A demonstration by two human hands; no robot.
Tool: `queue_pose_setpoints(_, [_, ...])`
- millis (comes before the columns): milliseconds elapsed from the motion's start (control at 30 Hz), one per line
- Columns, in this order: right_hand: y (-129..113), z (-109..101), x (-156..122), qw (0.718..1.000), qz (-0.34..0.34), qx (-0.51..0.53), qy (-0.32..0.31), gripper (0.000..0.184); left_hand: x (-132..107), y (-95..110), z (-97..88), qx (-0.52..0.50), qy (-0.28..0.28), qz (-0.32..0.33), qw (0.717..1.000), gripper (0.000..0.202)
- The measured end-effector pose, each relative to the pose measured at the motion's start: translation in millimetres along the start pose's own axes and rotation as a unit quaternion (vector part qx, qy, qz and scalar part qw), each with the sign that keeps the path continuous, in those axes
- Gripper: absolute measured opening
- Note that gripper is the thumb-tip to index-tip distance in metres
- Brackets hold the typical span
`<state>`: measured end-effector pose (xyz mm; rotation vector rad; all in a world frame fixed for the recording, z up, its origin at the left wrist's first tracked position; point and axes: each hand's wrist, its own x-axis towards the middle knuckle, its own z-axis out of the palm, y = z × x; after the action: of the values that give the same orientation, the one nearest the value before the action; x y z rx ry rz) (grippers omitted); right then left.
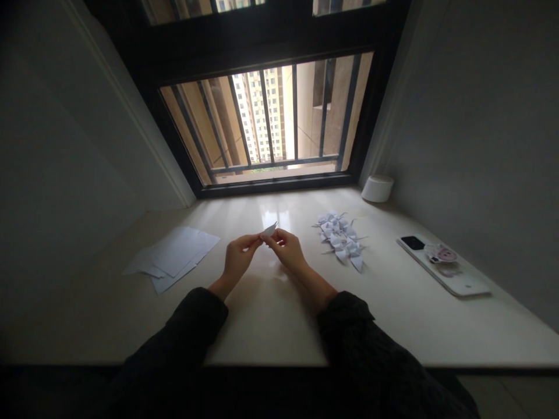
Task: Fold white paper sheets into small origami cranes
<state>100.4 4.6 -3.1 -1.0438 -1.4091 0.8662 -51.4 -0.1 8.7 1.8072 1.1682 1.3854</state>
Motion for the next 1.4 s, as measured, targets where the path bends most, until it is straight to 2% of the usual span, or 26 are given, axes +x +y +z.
queue_pose_setpoints(133, [0.0, -2.1, 0.9, 1.000, -0.022, -0.009, 0.002, 0.030, -0.1, 7.8, -3.0, 0.053, -0.009, 0.052, 0.997, 0.022])
queue_pose_setpoints(233, [-0.6, -4.3, 2.1, 0.999, -0.041, -0.014, 0.004, 0.026, 0.3, 10.1, -2.9, 0.046, -0.006, 0.052, 0.998, 0.023])
queue_pose_setpoints(433, [0.4, -5.6, 3.7, 0.998, -0.047, 0.028, 0.015, 0.021, 0.1, 11.8, -2.4, 0.014, 0.042, 0.059, 0.997, 0.021])
queue_pose_setpoints(633, [0.1, -0.9, 2.5, 0.994, -0.019, 0.100, 0.027, 0.021, 0.9, 13.8, -5.9, 0.009, 0.058, 0.146, 0.987, 0.015])
queue_pose_setpoints(733, [-3.3, 0.3, 1.6, 0.991, -0.007, 0.127, 0.041, 0.020, 1.0, 15.8, -7.4, 0.013, 0.057, 0.168, 0.984, 0.012])
queue_pose_setpoints(1167, [1.6, -4.0, 2.4, 0.995, -0.005, 0.097, 0.005, 0.024, 1.7, 14.8, -6.5, 0.011, 0.032, 0.102, 0.994, 0.018])
queue_pose_setpoints(1267, [2.3, -5.1, 2.4, 0.998, -0.016, 0.067, 0.011, 0.020, 2.0, 11.6, -6.1, 0.016, 0.014, 0.074, 0.997, 0.021])
queue_pose_setpoints(1400, [2.4, -6.2, 2.2, 0.999, -0.033, 0.000, 0.019, 0.019, 2.2, 8.9, -6.0, 0.036, 0.030, 0.047, 0.998, 0.020])
